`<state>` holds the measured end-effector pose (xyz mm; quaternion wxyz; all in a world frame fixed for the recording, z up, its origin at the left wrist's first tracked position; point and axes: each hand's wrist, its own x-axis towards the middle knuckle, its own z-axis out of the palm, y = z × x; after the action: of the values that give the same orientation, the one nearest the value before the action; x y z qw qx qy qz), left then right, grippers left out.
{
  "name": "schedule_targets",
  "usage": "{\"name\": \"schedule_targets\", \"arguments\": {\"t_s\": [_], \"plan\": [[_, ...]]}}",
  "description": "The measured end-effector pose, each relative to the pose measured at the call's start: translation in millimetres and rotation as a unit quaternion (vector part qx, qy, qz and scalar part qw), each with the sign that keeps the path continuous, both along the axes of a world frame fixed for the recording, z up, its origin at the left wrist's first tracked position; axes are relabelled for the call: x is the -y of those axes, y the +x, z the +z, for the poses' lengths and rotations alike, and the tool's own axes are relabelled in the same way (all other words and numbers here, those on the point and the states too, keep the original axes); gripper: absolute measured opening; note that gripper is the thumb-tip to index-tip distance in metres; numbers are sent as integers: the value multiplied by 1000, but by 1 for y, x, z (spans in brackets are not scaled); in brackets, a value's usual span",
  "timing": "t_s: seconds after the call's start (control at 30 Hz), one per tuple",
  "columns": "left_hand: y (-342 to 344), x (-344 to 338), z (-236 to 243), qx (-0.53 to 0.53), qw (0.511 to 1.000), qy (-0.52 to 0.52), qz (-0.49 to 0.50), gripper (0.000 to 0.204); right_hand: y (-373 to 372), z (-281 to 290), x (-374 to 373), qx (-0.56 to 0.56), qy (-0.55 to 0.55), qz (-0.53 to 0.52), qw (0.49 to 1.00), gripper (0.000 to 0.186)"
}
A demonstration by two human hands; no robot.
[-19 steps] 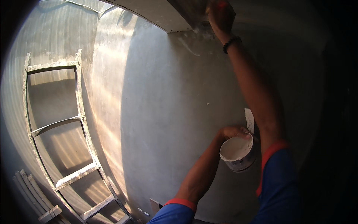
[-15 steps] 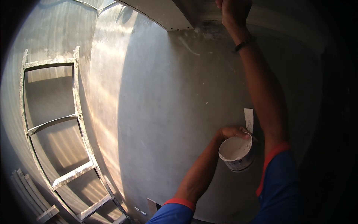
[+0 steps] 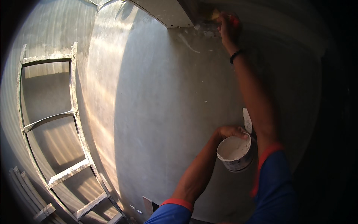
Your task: The person applies white material from a bucket onto wall and ceiling joints using a brush and a putty knife.
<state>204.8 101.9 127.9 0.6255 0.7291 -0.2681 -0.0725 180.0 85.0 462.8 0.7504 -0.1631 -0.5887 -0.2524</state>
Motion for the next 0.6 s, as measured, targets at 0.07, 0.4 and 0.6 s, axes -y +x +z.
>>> {"name": "schedule_targets", "arguments": {"t_s": [0.07, 0.4, 0.6], "plan": [[-2, 6, 0, -3, 1000, 0, -5, 59, 13, 17, 12, 77, 63, -139, 985, 16], [-11, 3, 7, 28, 999, 18, -14, 56, -20, -2, 61, 148, 298, -508, 794, 11], [3, 19, -8, -4, 1000, 4, -24, 50, -16, 12, -8, 249, 344, -359, 832, 11]]}}
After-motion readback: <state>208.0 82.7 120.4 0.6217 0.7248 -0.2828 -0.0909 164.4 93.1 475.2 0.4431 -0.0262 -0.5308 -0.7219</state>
